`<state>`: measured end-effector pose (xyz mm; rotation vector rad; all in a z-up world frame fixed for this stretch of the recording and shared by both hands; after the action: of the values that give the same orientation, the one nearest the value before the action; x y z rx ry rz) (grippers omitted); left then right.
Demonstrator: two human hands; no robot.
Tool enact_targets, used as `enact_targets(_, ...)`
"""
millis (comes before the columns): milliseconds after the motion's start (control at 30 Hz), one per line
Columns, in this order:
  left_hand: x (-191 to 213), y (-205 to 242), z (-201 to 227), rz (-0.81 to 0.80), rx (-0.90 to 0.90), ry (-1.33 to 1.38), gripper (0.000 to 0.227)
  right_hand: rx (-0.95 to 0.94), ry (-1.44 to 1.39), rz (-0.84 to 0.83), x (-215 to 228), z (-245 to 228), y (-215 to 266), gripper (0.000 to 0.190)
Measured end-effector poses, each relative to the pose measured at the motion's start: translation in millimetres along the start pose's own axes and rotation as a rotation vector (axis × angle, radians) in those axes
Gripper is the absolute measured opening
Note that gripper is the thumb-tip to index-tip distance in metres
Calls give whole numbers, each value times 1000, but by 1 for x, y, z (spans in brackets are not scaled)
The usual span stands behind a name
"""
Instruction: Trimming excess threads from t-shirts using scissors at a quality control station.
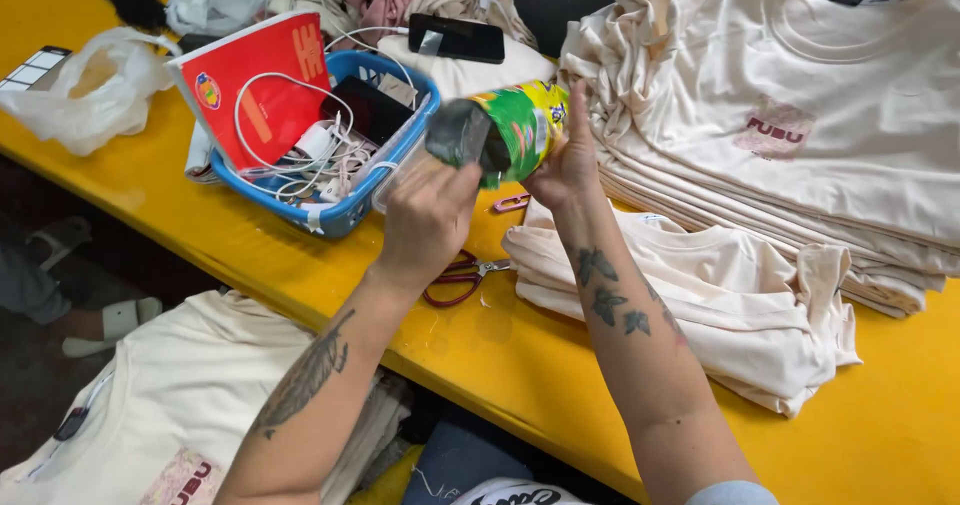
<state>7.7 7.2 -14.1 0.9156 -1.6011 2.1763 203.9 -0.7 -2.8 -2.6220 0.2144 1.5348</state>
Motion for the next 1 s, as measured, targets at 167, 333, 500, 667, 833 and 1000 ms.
enact_targets(167, -17, 28, -8, 54, 42, 45, 26, 151, -9, 39, 12, 6, -12, 47)
enact_targets(333, 49, 9, 24, -22, 84, -97, 40, 60, 184, 69, 95, 12, -70, 66)
enact_targets(500, -46, 45, -59, -230, 248, -92, 21, 1, 277, 34, 65, 26, -66, 66)
enact_targets(667, -64, 48, -62, -11, 49, -303, 11, 150, 218, 53, 77, 30, -65, 61)
enact_targets(833, -37, 55, -52, -103, 170, -268, 18, 256, 353, 45, 86, 19, -81, 57)
enact_targets(1000, -36, 83, -58, -188, 259, -177, 35, 371, 458, 25, 113, 0, -120, 54)
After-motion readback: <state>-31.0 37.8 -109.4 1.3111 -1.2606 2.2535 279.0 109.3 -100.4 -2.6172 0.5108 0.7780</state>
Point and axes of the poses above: each hand's wrist, its own y-axis away from the middle knuckle, its own x-axis out of the back of the hand, z = x × y, the point moved 1 cm from there along -y, towards the middle knuckle, and after that the axes turned 12 degrees about -z, right-handed, at the moved point
